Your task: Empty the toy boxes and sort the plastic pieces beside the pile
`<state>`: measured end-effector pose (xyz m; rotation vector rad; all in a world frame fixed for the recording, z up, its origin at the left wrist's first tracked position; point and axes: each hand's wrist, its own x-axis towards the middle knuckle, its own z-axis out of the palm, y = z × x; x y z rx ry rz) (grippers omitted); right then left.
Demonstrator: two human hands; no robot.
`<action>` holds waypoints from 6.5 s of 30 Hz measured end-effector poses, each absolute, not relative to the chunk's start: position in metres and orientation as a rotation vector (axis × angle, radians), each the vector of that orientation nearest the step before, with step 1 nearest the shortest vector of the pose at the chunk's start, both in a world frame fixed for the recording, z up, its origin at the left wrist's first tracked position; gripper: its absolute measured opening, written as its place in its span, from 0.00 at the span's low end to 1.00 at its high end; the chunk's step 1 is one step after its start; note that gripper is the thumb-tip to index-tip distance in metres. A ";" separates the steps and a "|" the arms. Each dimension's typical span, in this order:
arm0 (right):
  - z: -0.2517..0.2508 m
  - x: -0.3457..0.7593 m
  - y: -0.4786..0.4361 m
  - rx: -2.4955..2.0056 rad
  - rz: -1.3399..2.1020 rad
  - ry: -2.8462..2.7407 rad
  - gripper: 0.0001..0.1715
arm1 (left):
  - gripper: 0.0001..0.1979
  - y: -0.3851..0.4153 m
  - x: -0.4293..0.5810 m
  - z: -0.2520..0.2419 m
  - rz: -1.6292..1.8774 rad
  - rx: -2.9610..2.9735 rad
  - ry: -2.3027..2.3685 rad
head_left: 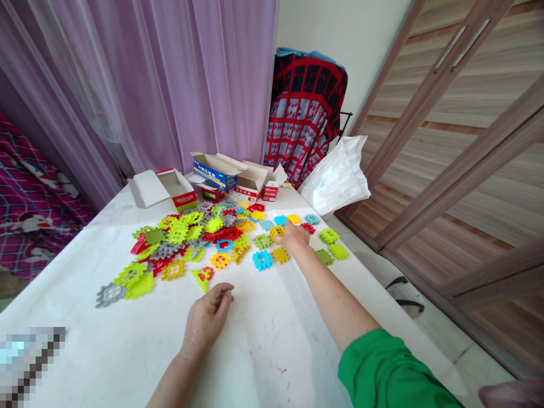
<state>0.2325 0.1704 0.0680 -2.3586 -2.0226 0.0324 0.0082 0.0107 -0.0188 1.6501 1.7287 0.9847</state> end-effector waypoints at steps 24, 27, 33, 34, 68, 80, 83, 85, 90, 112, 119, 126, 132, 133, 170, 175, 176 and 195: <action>-0.006 0.205 0.033 -1.618 0.292 -2.213 0.11 | 0.19 0.013 0.005 -0.030 1.109 1.589 1.720; -0.006 0.205 0.036 -1.630 0.248 -2.212 0.11 | 0.18 0.012 0.006 -0.028 1.114 1.617 1.728; 0.001 0.202 0.036 -1.712 0.172 -2.220 0.13 | 0.15 -0.002 0.011 -0.014 1.031 1.682 1.841; 0.002 0.202 0.035 -1.725 0.169 -2.225 0.14 | 0.15 -0.005 0.012 -0.012 1.014 1.688 1.866; -0.010 0.174 0.049 -1.476 0.263 -2.234 0.15 | 0.12 0.011 -0.012 -0.003 0.912 1.812 1.803; -0.017 0.150 0.066 -1.074 0.380 -2.054 0.14 | 0.15 0.022 -0.025 -0.005 0.937 1.709 1.670; -0.018 0.152 0.065 -1.074 0.423 -2.010 0.15 | 0.16 0.022 -0.028 -0.009 1.029 1.596 1.644; -0.018 0.152 0.064 -1.079 0.424 -2.007 0.14 | 0.18 0.022 -0.030 -0.011 1.078 1.511 1.641; -0.015 0.150 0.064 -1.091 0.398 -2.021 0.14 | 0.22 0.024 -0.032 -0.013 1.166 1.385 1.657; -0.015 0.141 0.052 -1.051 0.463 -2.224 0.10 | 0.16 0.018 -0.034 -0.014 1.356 1.507 1.779; -0.016 0.145 0.047 -1.100 0.495 -2.199 0.09 | 0.12 0.043 -0.029 -0.007 0.950 2.266 2.002; -0.016 0.144 0.049 -1.171 0.503 -2.171 0.08 | 0.15 0.062 -0.026 -0.007 0.738 2.395 2.035; -0.016 0.143 0.049 -1.196 0.499 -2.171 0.09 | 0.12 0.058 -0.025 -0.009 0.757 2.412 2.029; -0.016 0.143 0.050 -1.198 0.499 -2.170 0.09 | 0.11 0.058 -0.024 -0.009 0.769 2.417 2.018; -0.021 0.153 0.071 -0.948 0.721 -1.688 0.12 | 0.18 0.018 -0.025 -0.011 1.084 1.855 1.892; -0.015 0.152 0.067 -0.865 0.643 -1.850 0.14 | 0.18 0.020 -0.026 -0.018 1.169 1.795 1.818; -0.015 0.152 0.067 -0.864 0.636 -1.856 0.14 | 0.17 0.020 -0.026 -0.019 1.164 1.831 1.796; -0.021 0.154 0.065 -1.089 0.666 -1.955 0.27 | 0.20 0.022 -0.026 -0.024 1.305 1.349 1.611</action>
